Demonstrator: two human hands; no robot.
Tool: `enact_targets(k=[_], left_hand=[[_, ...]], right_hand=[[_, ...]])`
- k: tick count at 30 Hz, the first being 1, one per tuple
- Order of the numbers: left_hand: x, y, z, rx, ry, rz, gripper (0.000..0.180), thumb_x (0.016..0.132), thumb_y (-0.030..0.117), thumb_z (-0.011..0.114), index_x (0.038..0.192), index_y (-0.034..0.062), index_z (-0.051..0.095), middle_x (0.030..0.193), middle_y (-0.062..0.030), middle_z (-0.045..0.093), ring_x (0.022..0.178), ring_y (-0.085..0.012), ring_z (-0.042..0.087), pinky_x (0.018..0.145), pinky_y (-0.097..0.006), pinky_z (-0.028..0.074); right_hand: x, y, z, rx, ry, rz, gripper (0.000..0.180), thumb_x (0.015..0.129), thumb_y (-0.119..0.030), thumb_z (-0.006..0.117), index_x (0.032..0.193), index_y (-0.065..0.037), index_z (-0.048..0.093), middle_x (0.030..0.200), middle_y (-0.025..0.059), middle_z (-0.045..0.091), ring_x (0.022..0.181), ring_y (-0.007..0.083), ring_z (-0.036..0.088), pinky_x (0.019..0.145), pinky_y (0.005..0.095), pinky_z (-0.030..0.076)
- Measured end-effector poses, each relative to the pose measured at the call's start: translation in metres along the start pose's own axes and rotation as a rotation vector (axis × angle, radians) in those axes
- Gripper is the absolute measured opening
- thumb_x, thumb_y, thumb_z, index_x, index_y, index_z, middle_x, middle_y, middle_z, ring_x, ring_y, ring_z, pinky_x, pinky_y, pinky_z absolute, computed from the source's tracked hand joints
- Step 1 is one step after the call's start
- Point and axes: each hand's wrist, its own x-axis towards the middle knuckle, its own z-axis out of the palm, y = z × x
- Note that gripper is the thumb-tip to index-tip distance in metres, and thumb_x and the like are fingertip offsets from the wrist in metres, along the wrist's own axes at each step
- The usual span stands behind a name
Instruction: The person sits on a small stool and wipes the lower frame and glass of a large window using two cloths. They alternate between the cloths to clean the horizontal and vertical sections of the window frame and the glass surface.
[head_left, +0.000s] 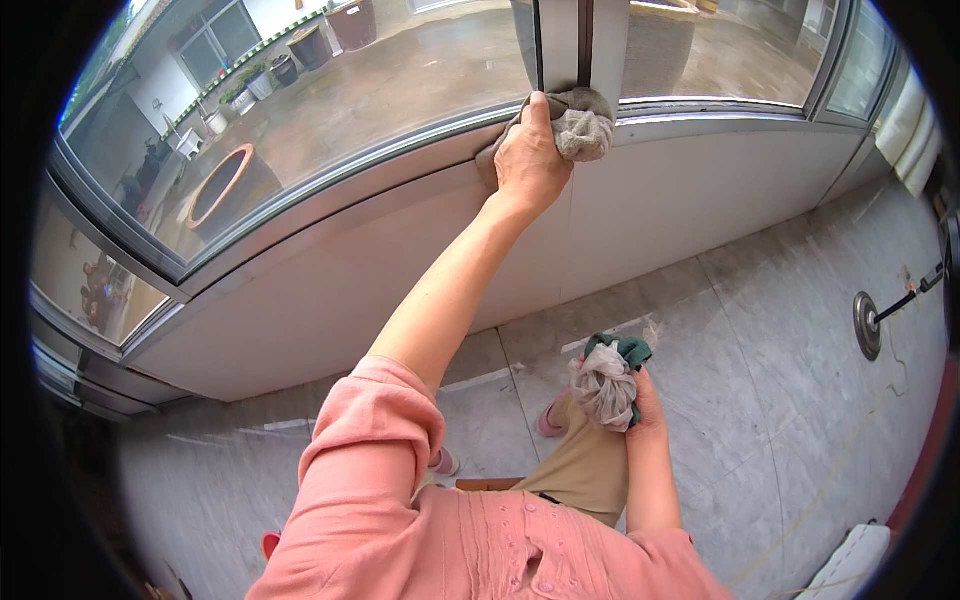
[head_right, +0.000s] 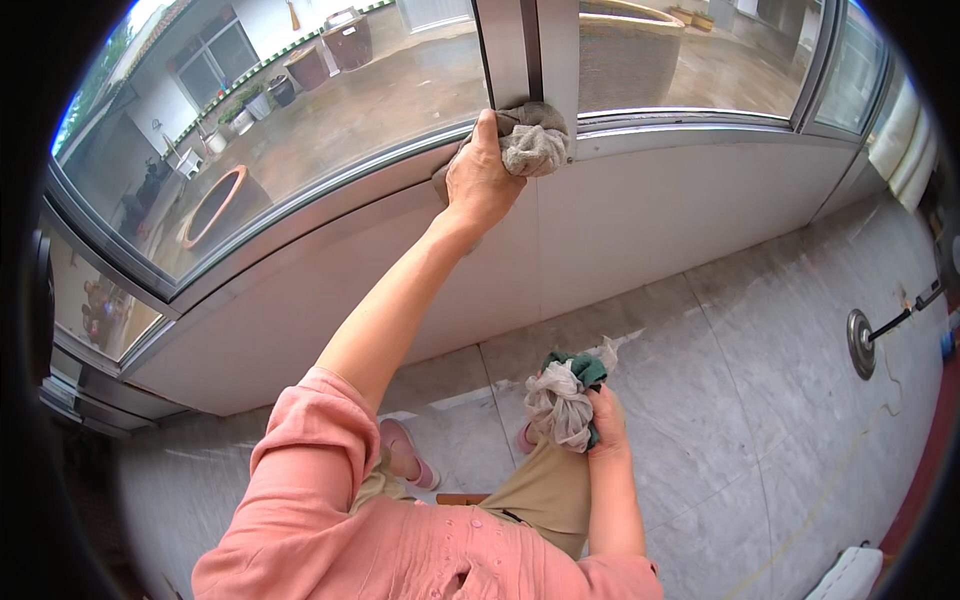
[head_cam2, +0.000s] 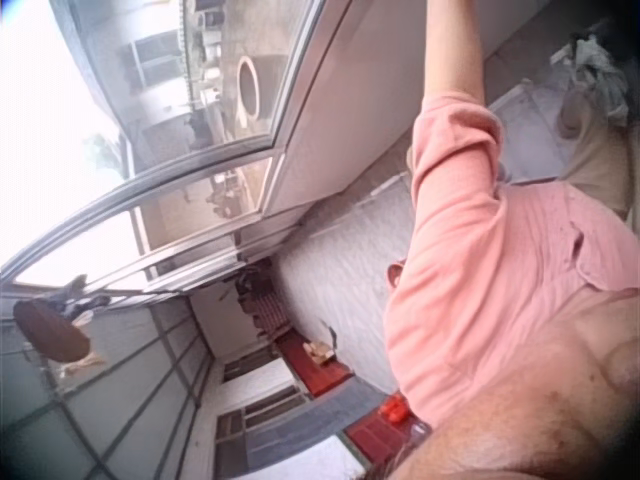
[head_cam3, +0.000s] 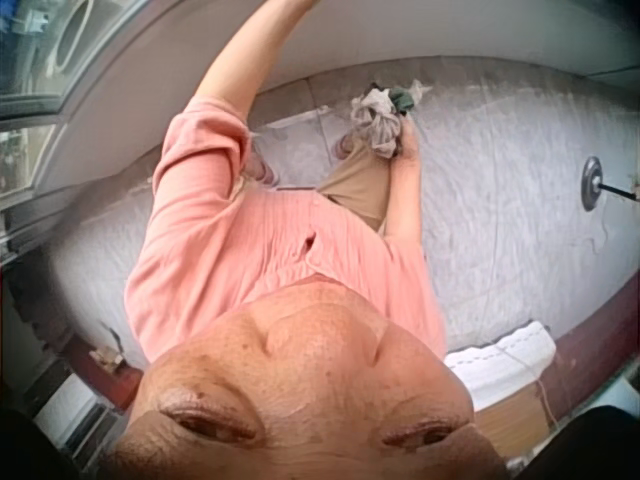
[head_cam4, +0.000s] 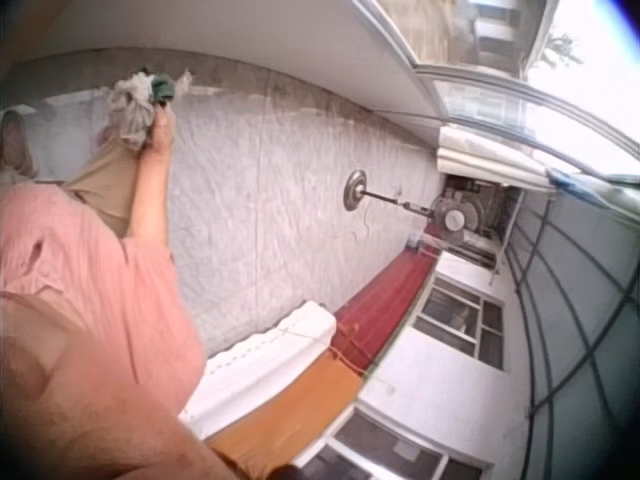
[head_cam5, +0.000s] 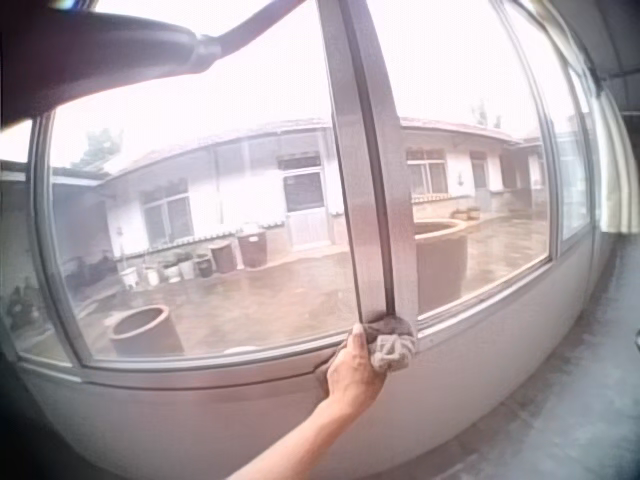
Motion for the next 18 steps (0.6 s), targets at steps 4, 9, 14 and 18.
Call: enact_targets(k=[4,9,14,18], left_hand=[[-0.011,-0.008,0.011,0.058,0.104,0.252,0.074,0.084,0.009,0.072,0.149,0.0051,0.035,0.12,-0.0158,0.062,0.105,-0.0375,0.065,0.084,-0.051,0.055],[-0.035,-0.046,0.005,0.529,0.019,0.565,0.056,0.083,0.0,0.063,0.137,0.0154,0.058,0.111,-0.0041,0.062,0.099,-0.0255,0.066,0.079,-0.041,0.055],[-0.062,-0.097,-0.044,0.569,0.044,0.556,0.054,0.08,-0.003,0.063,0.133,0.0119,0.063,0.11,-0.0065,0.063,0.098,-0.0274,0.065,0.081,-0.04,0.054],[-0.09,-0.163,-0.086,0.655,0.075,0.522,0.057,0.082,-0.001,0.065,0.136,0.0132,0.063,0.105,-0.0061,0.061,0.096,-0.0289,0.063,0.08,-0.041,0.052]], right_hand=[[0.001,-0.005,0.003,-0.121,0.016,-0.034,0.05,0.097,-0.017,0.068,0.141,0.002,0.054,0.135,0.0189,0.065,0.12,0.0326,0.067,0.107,0.0448,0.055],[-0.014,-0.016,0.023,-0.176,0.124,-0.019,0.037,0.098,-0.013,0.064,0.134,-0.004,0.062,0.126,0.0082,0.069,0.11,0.0193,0.069,0.096,0.034,0.057],[-0.016,-0.01,0.008,-0.055,0.089,-0.068,0.038,0.102,-0.017,0.064,0.137,-0.004,0.059,0.128,0.008,0.069,0.113,0.0188,0.069,0.1,0.0347,0.056],[-0.009,0.001,-0.014,0.039,0.024,-0.046,0.038,0.103,-0.017,0.063,0.137,-0.004,0.058,0.128,0.0086,0.069,0.113,0.0189,0.07,0.1,0.0349,0.057]])
